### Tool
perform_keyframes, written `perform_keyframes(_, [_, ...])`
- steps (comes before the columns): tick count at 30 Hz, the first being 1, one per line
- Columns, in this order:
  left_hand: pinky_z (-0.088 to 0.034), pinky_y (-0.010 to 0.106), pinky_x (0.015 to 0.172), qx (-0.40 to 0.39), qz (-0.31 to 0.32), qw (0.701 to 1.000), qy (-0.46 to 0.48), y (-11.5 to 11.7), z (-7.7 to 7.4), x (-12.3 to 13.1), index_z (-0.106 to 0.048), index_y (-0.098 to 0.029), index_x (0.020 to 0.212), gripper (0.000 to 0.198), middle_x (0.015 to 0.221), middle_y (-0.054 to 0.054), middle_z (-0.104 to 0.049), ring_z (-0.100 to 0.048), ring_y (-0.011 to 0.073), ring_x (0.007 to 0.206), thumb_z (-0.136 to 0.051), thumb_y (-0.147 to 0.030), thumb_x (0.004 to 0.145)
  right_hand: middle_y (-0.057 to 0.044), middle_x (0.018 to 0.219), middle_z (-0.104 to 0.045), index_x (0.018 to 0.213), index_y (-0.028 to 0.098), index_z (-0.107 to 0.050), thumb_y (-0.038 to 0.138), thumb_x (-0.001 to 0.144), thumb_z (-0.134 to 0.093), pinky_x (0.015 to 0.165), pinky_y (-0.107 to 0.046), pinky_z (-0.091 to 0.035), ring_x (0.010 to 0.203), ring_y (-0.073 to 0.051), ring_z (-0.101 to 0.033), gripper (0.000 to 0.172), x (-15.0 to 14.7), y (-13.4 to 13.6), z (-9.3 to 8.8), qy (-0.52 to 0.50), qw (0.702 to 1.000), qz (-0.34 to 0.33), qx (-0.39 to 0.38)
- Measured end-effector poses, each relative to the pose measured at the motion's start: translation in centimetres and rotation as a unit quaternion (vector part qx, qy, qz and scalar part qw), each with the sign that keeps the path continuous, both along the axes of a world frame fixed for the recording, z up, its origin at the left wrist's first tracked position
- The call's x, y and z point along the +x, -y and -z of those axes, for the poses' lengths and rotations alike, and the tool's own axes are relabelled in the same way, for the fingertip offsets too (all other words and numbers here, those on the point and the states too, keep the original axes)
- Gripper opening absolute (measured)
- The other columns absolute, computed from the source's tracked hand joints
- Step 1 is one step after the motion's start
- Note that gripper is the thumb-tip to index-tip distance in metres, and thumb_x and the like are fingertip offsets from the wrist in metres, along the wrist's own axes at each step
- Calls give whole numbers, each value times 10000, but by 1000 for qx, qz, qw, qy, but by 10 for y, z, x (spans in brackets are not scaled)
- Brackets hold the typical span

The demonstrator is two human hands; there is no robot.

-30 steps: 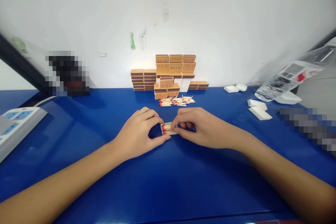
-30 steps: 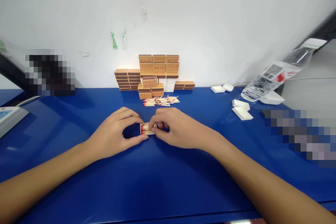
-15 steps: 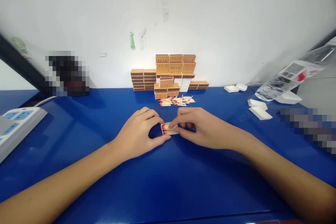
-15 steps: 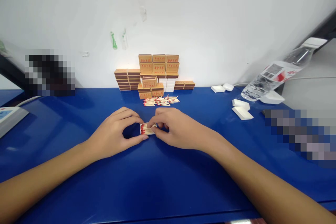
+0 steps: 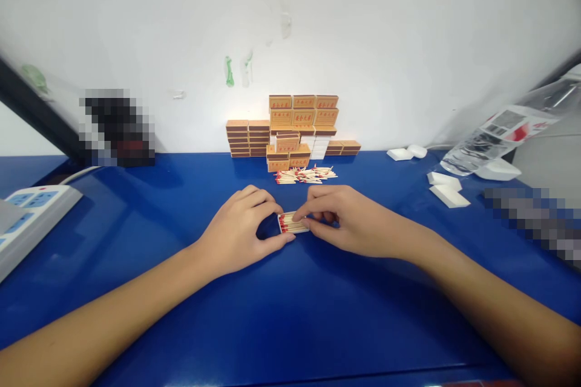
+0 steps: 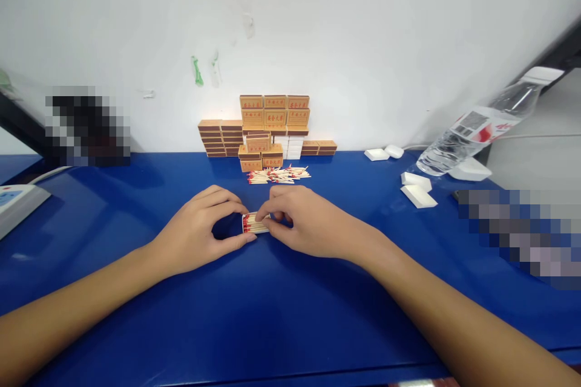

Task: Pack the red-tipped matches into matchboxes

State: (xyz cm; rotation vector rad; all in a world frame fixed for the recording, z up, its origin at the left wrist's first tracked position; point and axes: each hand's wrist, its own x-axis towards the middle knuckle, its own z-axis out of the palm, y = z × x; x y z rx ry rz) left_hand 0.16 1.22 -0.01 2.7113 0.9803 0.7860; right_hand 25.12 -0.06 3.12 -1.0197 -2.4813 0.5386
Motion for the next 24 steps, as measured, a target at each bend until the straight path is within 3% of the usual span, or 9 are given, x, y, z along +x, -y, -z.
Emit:
perform_keyframes(9, [-537, 451, 897, 3, 0, 1000, 2, 0, 0, 0, -737, -196, 1050, 289, 1049, 68, -731, -641, 262, 987, -798, -434, 897, 5, 801, -553, 994, 209, -797, 118, 956, -622, 633, -264, -373, 665, -108, -498, 201, 1, 0, -1, 12, 1000, -4, 6])
perform_keyframes(24, [-542, 456, 906, 2, 0, 1000, 1, 0, -1, 1, -740, -196, 1044, 286, 1045, 65, -731, -639, 256, 991, -789, -440, 903, -10, 826, -588, 1081, 238, -815, 184, 1005, -614, 628, -264, -374, 670, -113, -507, 222, 0, 2, -1, 12, 1000, -11, -3])
